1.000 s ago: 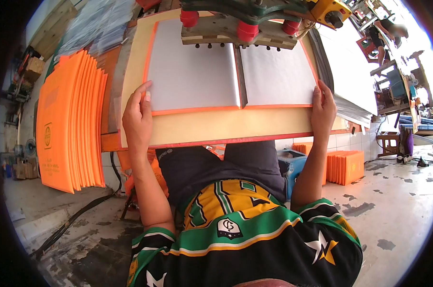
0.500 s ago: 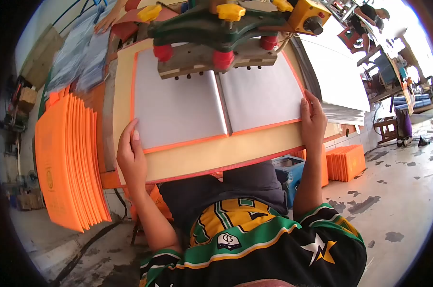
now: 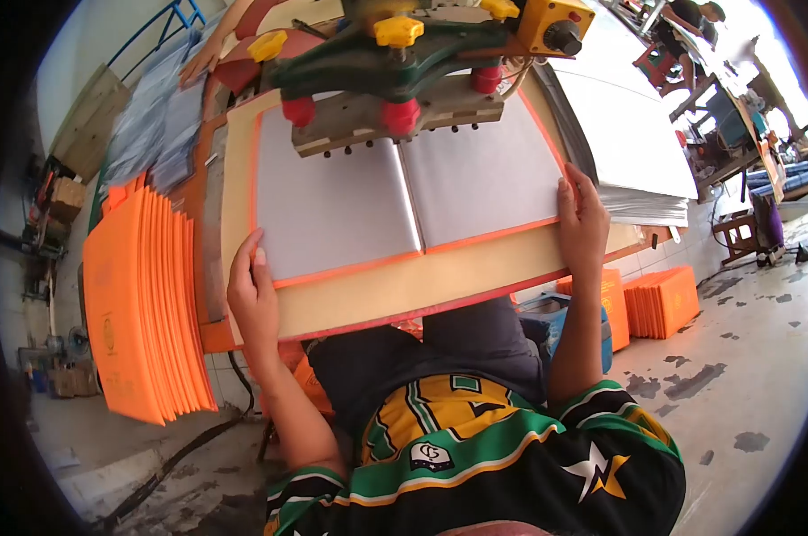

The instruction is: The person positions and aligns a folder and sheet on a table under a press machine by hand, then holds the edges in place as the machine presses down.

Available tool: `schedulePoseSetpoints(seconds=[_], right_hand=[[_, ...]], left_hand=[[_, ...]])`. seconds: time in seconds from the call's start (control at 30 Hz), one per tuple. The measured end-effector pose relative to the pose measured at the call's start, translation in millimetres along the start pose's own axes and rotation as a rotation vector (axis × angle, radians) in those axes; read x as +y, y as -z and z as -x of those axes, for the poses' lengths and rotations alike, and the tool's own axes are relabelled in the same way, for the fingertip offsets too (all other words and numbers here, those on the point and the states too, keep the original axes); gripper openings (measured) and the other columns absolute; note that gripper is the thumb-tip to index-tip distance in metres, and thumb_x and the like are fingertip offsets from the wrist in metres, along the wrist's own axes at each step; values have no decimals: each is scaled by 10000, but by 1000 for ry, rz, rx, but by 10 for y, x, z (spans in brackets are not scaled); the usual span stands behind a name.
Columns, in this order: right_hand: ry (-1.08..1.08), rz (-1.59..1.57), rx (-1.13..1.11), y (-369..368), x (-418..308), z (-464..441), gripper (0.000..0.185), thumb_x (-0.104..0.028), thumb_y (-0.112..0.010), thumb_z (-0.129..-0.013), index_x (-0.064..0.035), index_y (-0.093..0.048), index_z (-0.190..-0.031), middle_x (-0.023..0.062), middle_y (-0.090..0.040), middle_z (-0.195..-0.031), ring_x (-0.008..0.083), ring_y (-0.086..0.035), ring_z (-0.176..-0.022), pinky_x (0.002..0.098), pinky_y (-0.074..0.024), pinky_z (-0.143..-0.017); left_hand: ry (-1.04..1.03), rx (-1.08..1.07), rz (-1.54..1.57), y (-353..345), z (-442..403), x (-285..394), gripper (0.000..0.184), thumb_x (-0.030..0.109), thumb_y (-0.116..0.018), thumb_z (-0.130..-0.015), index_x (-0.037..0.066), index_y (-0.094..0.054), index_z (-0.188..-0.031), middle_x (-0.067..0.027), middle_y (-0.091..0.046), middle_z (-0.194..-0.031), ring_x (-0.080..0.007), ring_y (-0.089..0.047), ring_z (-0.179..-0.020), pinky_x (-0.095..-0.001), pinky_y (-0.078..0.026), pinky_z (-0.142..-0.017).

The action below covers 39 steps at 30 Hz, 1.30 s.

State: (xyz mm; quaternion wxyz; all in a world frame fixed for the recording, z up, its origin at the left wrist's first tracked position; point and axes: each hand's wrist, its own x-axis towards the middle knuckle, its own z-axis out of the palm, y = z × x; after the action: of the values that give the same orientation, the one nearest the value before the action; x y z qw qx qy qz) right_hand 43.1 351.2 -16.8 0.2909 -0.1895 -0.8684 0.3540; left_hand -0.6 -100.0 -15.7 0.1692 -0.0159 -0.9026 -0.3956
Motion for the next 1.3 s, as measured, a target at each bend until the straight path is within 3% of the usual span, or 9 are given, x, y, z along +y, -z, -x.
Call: schedulePoseSetpoints(seconds=[0.47,0.57,0.8,0.87,1.2,1.27,1.3], right_hand=[[35,11,-12,-6,29,-4,422,-284,-568,-1130,16,-669,-1408,264,-749,-1297,413,-731,-1217,455,-551,-1033],[14,-14,-33,11,-6,9,423,-286,-564,-1132,16,-669,-1409,264,-749,-1292,409,-731,-1214,455,-551,-1032],[71,16,-7,15,30,14,419,-287,-563,-1134,17,-670,-1402,264,-751,-1282,407,-732,-1208,453,-555,-1021],[56,6,-22,13,4,3,419,-289,-562,-1134,22,-670,-1394,267,-750,-1281,410,-730,-1211,451,-554,-1019],[57,13,-1,-12,70,-7,415,-305,-573,-1130,-1,-678,-1391,268,-756,-1254,416,-737,-1192,449,-557,-1007],[36,-3,-4,-20,104,-11,407,-296,-620,-1126,-10,-690,-1408,220,-777,-1262,301,-753,-1156,400,-567,-994],[33,-1,-5,-15,106,-8,407,-296,-620,-1126,-10,-690,-1408,220,-777,-1262,301,-753,-1156,400,-567,-994]], left_hand=[[-104,25,-28,-29,11,-82,338,201,-518,-1145,57,-682,-1403,-179,-738,-1328,-350,-710,-1211,-429,-549,-1020],[-80,-27,-21,21,13,-45,357,226,-513,-1165,40,-667,-1427,-170,-729,-1388,-309,-685,-1309,-408,-521,-1096],[-77,-50,-6,23,12,-56,363,225,-517,-1163,30,-662,-1433,-176,-727,-1392,-306,-683,-1311,-405,-524,-1088],[-149,26,-5,-17,8,-109,333,222,-532,-1146,61,-683,-1395,-183,-743,-1295,-350,-719,-1168,-432,-554,-988],[-45,49,31,-38,30,-50,343,224,-576,-1128,47,-697,-1396,-172,-745,-1349,-332,-708,-1252,-416,-545,-1045],[-58,46,9,-30,28,-49,345,218,-579,-1128,48,-694,-1405,-172,-744,-1356,-332,-708,-1251,-417,-544,-1047],[-57,43,9,-31,30,-48,345,218,-579,-1128,48,-694,-1405,-172,-744,-1356,-332,-708,-1251,-417,-544,-1047]])
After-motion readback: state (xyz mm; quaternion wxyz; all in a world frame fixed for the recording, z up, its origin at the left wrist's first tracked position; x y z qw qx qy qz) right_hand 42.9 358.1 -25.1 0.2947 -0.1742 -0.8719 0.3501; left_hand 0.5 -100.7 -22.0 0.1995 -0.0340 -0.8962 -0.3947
